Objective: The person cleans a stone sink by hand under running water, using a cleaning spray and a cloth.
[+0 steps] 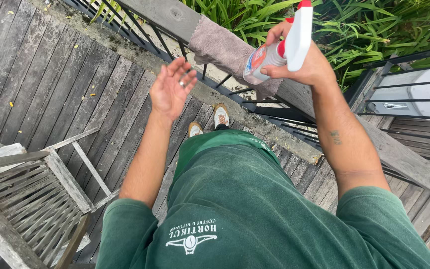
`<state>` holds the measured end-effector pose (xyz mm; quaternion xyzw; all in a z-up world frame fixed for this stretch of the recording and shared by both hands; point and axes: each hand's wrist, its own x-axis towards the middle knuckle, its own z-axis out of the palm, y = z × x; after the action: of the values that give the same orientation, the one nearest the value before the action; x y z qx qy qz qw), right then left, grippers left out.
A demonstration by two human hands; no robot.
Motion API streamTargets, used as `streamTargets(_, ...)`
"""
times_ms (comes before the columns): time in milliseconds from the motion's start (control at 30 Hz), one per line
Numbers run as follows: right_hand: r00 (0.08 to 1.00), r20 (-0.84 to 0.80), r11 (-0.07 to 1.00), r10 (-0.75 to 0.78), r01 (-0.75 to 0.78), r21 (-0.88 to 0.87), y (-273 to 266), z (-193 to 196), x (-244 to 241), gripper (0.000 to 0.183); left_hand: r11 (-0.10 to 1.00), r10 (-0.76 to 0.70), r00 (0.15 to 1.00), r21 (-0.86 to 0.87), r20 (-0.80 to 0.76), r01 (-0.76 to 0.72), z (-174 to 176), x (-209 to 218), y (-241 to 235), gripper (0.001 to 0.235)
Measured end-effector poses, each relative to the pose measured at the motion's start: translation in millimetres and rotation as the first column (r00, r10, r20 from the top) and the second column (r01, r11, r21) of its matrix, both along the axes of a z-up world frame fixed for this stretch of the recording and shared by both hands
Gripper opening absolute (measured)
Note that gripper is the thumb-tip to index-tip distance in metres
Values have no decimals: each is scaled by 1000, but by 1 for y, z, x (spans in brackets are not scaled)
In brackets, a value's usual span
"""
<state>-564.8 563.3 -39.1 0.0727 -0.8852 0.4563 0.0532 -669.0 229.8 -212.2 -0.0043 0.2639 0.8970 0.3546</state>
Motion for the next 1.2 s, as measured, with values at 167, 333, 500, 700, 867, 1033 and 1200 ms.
streamTargets(167,932,144,893,-334,361,-269,-20,6,13,62,963,-30,999,-265,22,35,-49,30,-28,56)
streamTargets(333,877,124,831,-464,480,-280,-40,5,24,50,984,-46,927,178,373,-23,-28,48,-37,74)
streamTargets(500,947,68,834,-313,308,-458,-33,1,8,56,906,-104,989,421,106,50,18,38,-22,82)
streamTargets(700,976,148,815,-161,216,-538,-20,-11,-6,62,973,-225,973,63,46,222,3,23,-18,81)
streamTargets(867,978,162,822,-129,197,-535,-9,-23,2,67,644,-427,892,-742,-149,184,-53,38,-24,56)
streamTargets(1033,961,109,869,-252,275,-412,-13,-10,19,76,317,-679,705,-948,-203,33,-38,36,-38,42)
streamTargets(1200,977,74,816,-202,210,-538,4,1,106,41,730,-512,827,-625,-234,275,-16,22,-60,44)
